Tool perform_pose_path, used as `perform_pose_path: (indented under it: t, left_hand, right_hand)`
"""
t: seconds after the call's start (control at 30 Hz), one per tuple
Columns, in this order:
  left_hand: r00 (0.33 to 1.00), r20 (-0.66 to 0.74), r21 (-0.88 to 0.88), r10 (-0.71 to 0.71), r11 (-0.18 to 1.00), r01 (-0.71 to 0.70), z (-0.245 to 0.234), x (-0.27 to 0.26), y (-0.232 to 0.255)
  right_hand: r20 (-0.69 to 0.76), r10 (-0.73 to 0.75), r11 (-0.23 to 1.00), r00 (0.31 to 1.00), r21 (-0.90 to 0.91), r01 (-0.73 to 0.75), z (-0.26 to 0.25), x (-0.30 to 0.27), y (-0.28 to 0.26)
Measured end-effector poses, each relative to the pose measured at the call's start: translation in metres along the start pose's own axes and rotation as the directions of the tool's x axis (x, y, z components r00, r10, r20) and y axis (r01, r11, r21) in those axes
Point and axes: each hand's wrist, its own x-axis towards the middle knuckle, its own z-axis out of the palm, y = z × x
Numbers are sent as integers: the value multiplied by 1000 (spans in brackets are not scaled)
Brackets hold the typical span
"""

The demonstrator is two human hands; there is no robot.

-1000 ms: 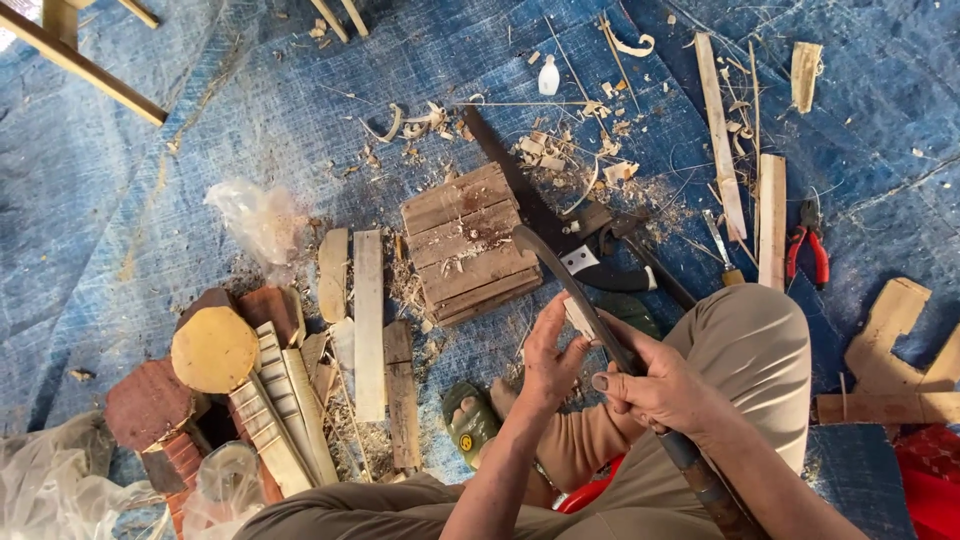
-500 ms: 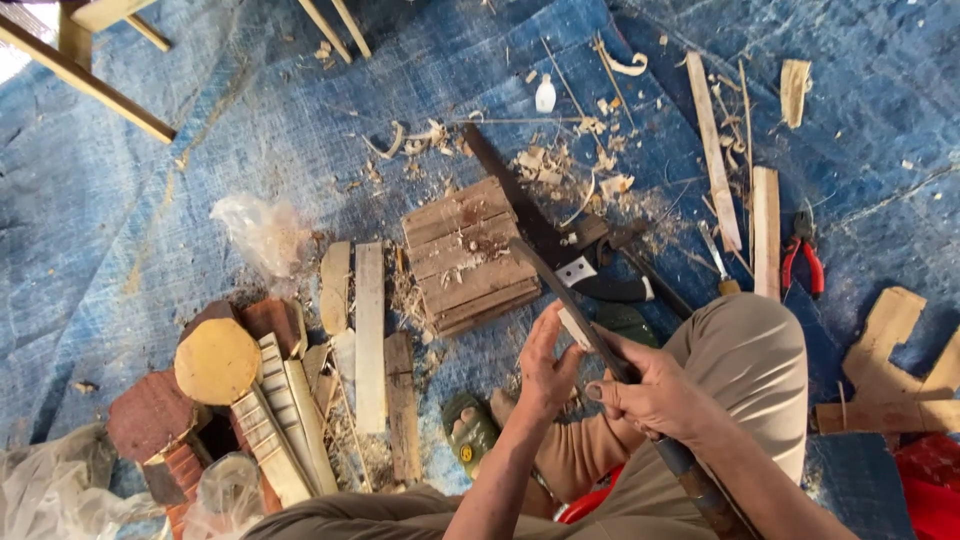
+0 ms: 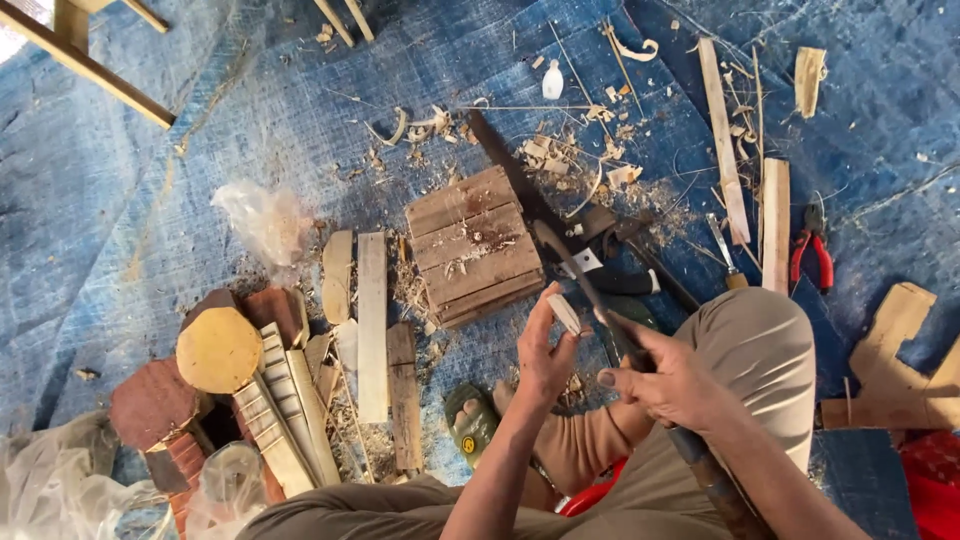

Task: Shaping and carving wooden instrument components using a hand saw and a carving knife while sitting on the floor.

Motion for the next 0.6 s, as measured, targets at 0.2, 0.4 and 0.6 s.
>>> perform_pose_path:
  t: [0.2,0.4,0.6]
  left_hand:
    - [999,45,16,-20,1000,19,3,0,2]
    - [999,39,88,7,996,-10,1,1,18]
    - [997,63,98,44,994,-50,7,-8,5]
  right_hand:
    - [64,8,999,998,53,-12,1,-6,-20]
    - [108,138,978,985,144,-152,4,-11,-22]
    - [150,118,974,982,173,-144,2,-11,-23]
